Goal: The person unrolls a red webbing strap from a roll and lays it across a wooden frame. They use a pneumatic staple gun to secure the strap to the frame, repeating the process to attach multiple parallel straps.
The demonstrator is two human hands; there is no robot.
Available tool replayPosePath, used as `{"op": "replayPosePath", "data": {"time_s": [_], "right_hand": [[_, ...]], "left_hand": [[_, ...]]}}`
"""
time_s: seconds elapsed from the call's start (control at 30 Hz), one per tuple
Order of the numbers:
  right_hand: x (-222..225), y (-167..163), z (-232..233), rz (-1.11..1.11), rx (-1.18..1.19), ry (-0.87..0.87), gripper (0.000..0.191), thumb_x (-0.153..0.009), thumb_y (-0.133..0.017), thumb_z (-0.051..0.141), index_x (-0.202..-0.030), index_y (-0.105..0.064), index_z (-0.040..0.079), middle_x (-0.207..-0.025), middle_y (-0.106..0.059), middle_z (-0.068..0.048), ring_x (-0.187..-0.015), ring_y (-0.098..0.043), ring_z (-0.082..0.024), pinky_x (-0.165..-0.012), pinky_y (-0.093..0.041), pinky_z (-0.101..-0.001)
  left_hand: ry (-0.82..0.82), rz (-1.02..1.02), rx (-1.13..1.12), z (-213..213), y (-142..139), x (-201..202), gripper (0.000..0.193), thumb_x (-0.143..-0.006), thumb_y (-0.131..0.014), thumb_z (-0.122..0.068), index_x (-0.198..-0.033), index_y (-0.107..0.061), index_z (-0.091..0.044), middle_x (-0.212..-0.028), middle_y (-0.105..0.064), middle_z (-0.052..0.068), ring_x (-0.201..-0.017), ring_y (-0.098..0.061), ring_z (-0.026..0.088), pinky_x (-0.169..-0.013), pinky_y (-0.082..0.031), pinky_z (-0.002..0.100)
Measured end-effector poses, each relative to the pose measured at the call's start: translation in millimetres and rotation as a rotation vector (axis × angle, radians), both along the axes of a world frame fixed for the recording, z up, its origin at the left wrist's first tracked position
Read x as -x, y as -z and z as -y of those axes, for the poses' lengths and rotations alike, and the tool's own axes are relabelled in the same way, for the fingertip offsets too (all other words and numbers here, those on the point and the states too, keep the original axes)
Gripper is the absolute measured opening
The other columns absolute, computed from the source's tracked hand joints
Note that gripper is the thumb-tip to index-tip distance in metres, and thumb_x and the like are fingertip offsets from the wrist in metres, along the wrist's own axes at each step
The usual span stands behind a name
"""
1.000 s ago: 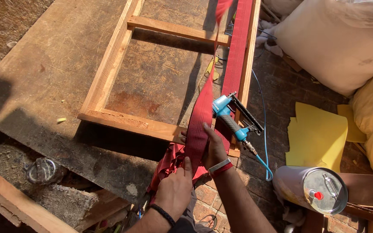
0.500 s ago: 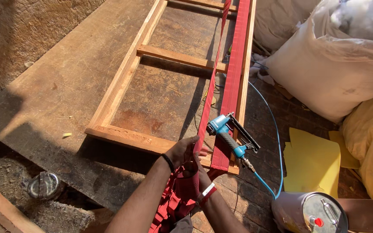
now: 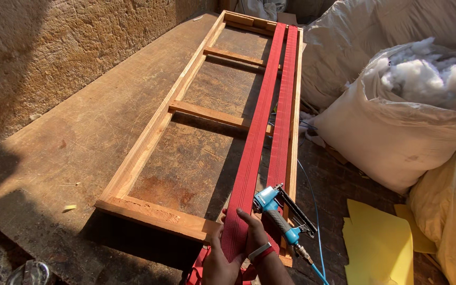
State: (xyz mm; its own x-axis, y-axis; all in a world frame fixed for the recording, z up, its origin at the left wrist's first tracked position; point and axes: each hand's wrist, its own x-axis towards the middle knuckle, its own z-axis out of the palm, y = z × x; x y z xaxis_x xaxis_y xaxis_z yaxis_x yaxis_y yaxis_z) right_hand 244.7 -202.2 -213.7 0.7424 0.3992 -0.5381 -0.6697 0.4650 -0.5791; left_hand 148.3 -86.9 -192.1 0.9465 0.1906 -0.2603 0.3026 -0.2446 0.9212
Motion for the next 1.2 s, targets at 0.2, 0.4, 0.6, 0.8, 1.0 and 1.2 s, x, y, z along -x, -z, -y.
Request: {"op": "replayPosePath", "data": {"time_s": [0.2, 0.4, 0.6, 0.8, 1.0, 1.2], "right_hand": [[-46, 10, -9, 0.195, 0.058, 0.289, 0.027, -0.1, -0.057, 0.011, -0.125, -0.059, 0.001, -0.104, -0.067, -0.008, -0.085, -0.067, -0.021, -0.077, -0.058, -0.0396], [-16, 49, -21, 0.229, 0.299, 0.342, 0.029, -0.104, -0.058, 0.024, -0.11, -0.071, -0.002, -0.098, -0.075, -0.007, -0.079, -0.069, -0.014, -0.073, -0.056, -0.0301], [33, 71, -20, 0.221, 0.577, 0.291, 0.03, -0.104, -0.062, 0.028, -0.102, -0.073, 0.0, -0.089, -0.073, -0.006, -0.071, -0.064, -0.011, -0.063, -0.051, -0.0284], [53, 77, -10, 0.314, 0.559, 0.136, 0.029, -0.102, -0.061, 0.03, -0.101, -0.069, 0.002, -0.084, -0.072, -0.001, -0.069, -0.064, -0.01, -0.058, -0.055, -0.0299], [69, 32, 43, 0.667, 1.405, -0.228, 0.044, -0.094, -0.074, 0.043, -0.114, -0.065, 0.004, -0.096, -0.072, -0.009, -0.086, -0.071, -0.024, -0.075, -0.056, -0.0368], [94, 73, 41, 1.27, 1.674, -0.22, 0.087, -0.071, -0.08, 0.047, -0.141, -0.048, 0.006, -0.14, -0.053, -0.015, -0.136, -0.044, -0.034, -0.112, -0.033, -0.0525]], "left_hand": [[0.239, 0.024, -0.073, -28, 28, -37, 0.039, -0.084, -0.08, -0.031, -0.111, -0.071, -0.004, -0.095, -0.078, 0.014, -0.088, -0.076, 0.027, -0.077, -0.059, 0.039], [0.359, -0.098, 0.541, -59, 57, -128, 0.054, -0.099, -0.06, -0.051, -0.122, -0.064, -0.003, -0.112, -0.069, 0.009, -0.106, -0.066, 0.022, -0.096, -0.052, 0.037], [0.324, -0.328, 0.968, -30, 70, -218, 0.063, -0.093, -0.06, -0.053, -0.119, -0.067, 0.004, -0.104, -0.074, 0.021, -0.09, -0.074, 0.029, -0.084, -0.062, 0.044], [0.429, -0.388, 1.04, -16, 82, -258, 0.043, -0.101, -0.053, -0.03, -0.115, -0.07, 0.007, -0.101, -0.076, 0.02, -0.085, -0.077, 0.026, -0.081, -0.065, 0.041], [0.332, -0.364, 1.041, -8, 94, -266, 0.027, -0.109, -0.047, -0.017, -0.12, -0.061, 0.002, -0.079, -0.065, 0.006, -0.071, -0.068, 0.018, -0.079, -0.063, 0.039], [0.124, -0.393, 0.812, -33, 91, -218, 0.036, -0.109, -0.042, -0.034, -0.1, -0.06, -0.003, -0.059, -0.046, -0.004, -0.048, -0.044, 0.01, -0.058, -0.051, 0.032]]}}
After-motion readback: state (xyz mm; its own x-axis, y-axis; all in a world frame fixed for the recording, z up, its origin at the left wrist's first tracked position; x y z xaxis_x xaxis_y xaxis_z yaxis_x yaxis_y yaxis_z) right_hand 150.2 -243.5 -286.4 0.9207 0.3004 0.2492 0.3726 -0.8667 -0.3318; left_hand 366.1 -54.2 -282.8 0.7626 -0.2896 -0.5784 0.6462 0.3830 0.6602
